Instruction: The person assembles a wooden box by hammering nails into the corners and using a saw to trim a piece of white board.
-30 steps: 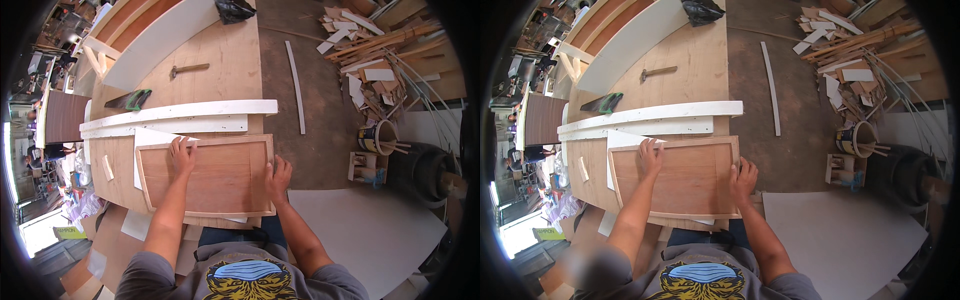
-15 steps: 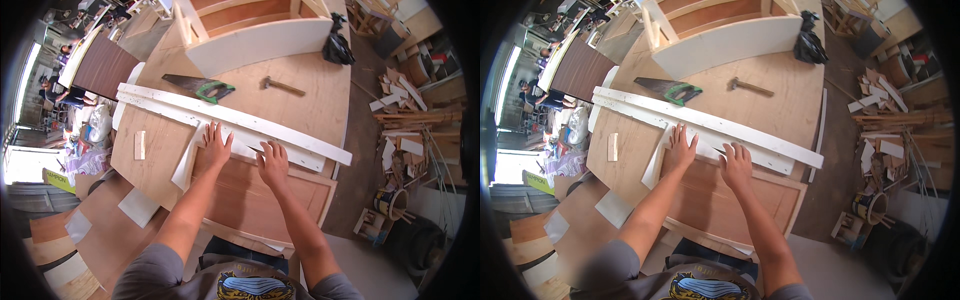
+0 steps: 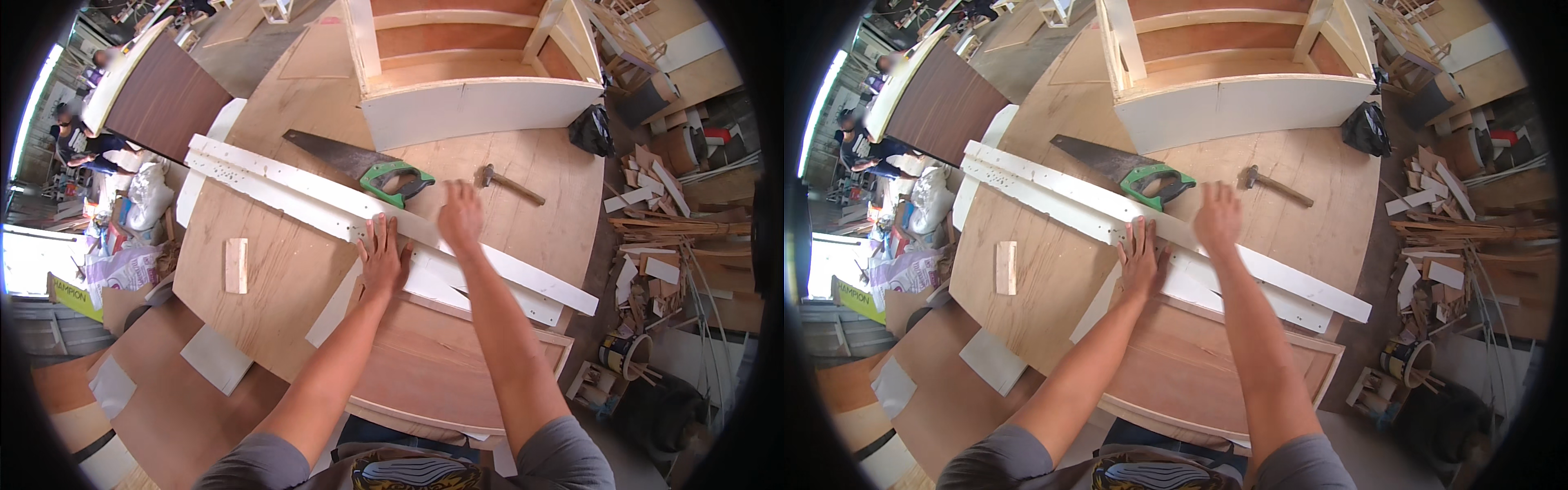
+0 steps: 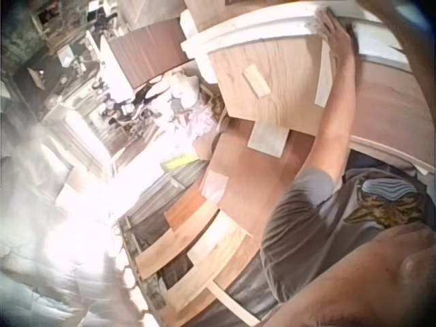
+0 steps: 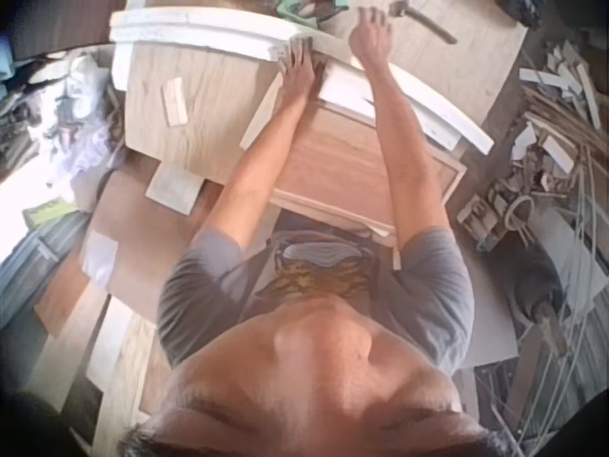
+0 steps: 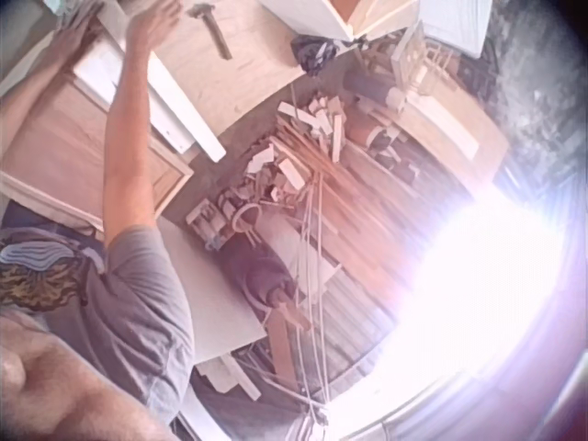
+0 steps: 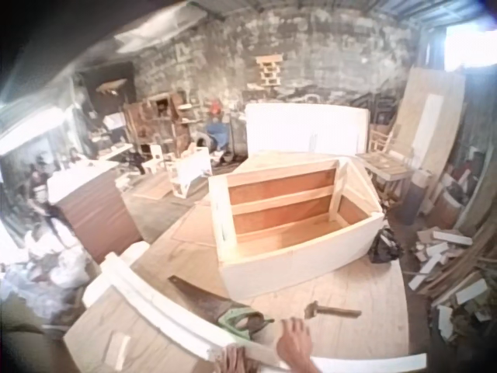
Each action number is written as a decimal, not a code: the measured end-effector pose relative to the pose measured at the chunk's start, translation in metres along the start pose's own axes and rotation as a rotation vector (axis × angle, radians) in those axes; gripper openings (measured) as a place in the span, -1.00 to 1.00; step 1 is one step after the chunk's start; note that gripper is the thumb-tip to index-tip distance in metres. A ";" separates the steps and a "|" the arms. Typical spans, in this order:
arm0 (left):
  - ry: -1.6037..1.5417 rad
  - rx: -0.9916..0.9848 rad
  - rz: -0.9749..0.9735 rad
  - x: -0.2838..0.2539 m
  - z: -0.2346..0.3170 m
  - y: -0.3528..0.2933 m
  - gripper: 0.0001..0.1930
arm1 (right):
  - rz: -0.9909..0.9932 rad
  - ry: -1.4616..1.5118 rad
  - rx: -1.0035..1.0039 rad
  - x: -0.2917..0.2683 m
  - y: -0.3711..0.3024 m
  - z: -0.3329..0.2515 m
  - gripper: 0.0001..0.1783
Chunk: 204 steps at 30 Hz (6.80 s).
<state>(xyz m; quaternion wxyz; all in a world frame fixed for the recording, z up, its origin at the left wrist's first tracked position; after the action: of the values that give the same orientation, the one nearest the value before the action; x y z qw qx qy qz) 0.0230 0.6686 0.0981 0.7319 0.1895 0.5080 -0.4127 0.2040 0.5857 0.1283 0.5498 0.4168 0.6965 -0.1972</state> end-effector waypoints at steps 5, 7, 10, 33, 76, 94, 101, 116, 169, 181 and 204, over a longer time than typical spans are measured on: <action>0.038 -0.003 0.034 0.003 0.003 0.000 -0.24 | 0.085 -0.270 0.246 -0.011 0.022 0.141 -0.41; 0.036 0.005 0.078 -0.003 -0.003 -0.001 -0.25 | -0.060 -0.269 0.266 -0.029 0.025 0.150 -0.47; 0.020 0.044 0.094 -0.002 0.001 0.000 -0.27 | -0.192 -0.294 0.242 -0.035 0.013 0.161 -0.57; -0.026 0.878 -0.055 0.177 0.340 -0.225 -0.52 | 0.349 1.059 1.255 -0.203 -0.492 0.263 -0.57; 0.281 0.776 -0.246 0.195 0.337 -0.226 -0.33 | 0.106 1.080 1.078 -0.190 -0.480 0.296 -0.54; 0.303 0.760 -0.248 0.195 0.339 -0.227 -0.31 | 0.149 1.130 1.044 -0.170 -0.486 0.299 -0.54; 0.266 0.774 -0.260 0.195 0.339 -0.226 -0.33 | 0.137 1.072 1.015 -0.172 -0.490 0.303 -0.52; 0.247 0.788 -0.242 0.194 0.340 -0.225 -0.34 | 0.238 1.171 1.060 -0.171 -0.488 0.310 -0.58; 0.275 0.799 -0.237 0.193 0.342 -0.225 -0.34 | 0.272 1.152 1.042 -0.174 -0.484 0.305 -0.62; 0.297 0.787 -0.240 0.193 0.340 -0.225 -0.32 | 0.195 1.183 1.042 -0.170 -0.483 0.301 -0.60; 0.307 0.783 -0.241 0.194 0.341 -0.224 -0.33 | 0.214 1.189 1.156 -0.164 -0.487 0.294 -0.62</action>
<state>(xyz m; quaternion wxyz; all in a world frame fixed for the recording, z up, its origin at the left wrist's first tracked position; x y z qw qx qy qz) 0.0724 0.2197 0.0961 0.4675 0.4513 0.4348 -0.6235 0.0007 0.0305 0.0977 -0.1942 0.7317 0.6162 -0.2174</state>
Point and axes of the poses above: each hand's wrist, its own y-axis towards the middle knuckle, its own x-axis out of the palm, z = x × y, the point moved 4 cm from there along y, towards the middle knuckle, and after that the axes turned 1 degree about -y, right-handed, at the moved point
